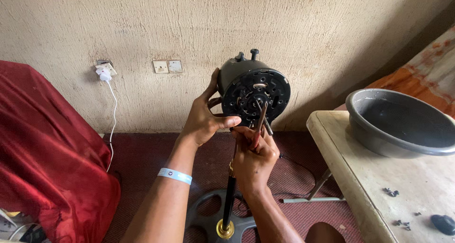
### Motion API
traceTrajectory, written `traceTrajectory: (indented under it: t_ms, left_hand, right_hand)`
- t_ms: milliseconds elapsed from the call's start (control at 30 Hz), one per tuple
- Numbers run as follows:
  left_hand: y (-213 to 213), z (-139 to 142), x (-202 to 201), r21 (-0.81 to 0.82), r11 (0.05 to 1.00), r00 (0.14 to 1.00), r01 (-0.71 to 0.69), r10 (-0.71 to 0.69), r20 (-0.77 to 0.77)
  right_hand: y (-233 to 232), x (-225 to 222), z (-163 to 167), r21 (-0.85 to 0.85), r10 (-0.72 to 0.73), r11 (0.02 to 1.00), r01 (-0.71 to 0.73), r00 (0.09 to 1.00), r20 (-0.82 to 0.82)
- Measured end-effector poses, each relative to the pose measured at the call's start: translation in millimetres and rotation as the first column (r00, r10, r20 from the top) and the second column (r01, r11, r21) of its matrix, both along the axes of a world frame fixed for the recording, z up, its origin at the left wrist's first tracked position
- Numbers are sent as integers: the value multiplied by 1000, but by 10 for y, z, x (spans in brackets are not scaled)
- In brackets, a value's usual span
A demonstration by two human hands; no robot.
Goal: The person services a standing fan by working on its motor housing with a red-handled screwdriver, unscrewing and tightening screws on the rear housing while holding the fan steady. Small screws and a knob lie on a nearby table, and the fan guard rests on the table beside a plastic basin.
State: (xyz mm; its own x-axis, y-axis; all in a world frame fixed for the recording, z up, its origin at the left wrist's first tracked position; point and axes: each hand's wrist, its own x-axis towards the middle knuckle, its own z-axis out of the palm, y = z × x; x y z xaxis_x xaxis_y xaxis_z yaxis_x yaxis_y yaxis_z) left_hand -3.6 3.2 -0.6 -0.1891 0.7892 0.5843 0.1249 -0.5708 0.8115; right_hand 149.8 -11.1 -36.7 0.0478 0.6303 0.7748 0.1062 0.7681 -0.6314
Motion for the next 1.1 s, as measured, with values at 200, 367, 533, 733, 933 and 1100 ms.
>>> traceTrajectory:
  t_ms: [200,367,533,733,933,1100]
  left_hand:
    - [1,-6,6,-12,1000,1000,9,-9,26]
    - [-7,10,7,-16,1000,1000,-12,12,-1]
    - [-22,19,9,1,1000,1000,-6,6,-14]
    - [-46,19,22,-9,1000,999,-27,27,-39]
    - [-18,43,28,-39,998,998,-53,52,-35]
    - [-15,51,33,-18,998,996,-66,64,-63]
  right_hand:
    - [15,1,65,-33,-21,999,22,999,28]
    - [18,-5,89,-98,-32,995,33,999,17]
    - [32,-38,76,-208,-9,978,0,999,-44]
    - [125,57,53,-56,76,996,-73,995,57]
    - [208,144,106,202,33,977,-70,983,181]
    - [184,136,89,169,24,985,-40,995,97]
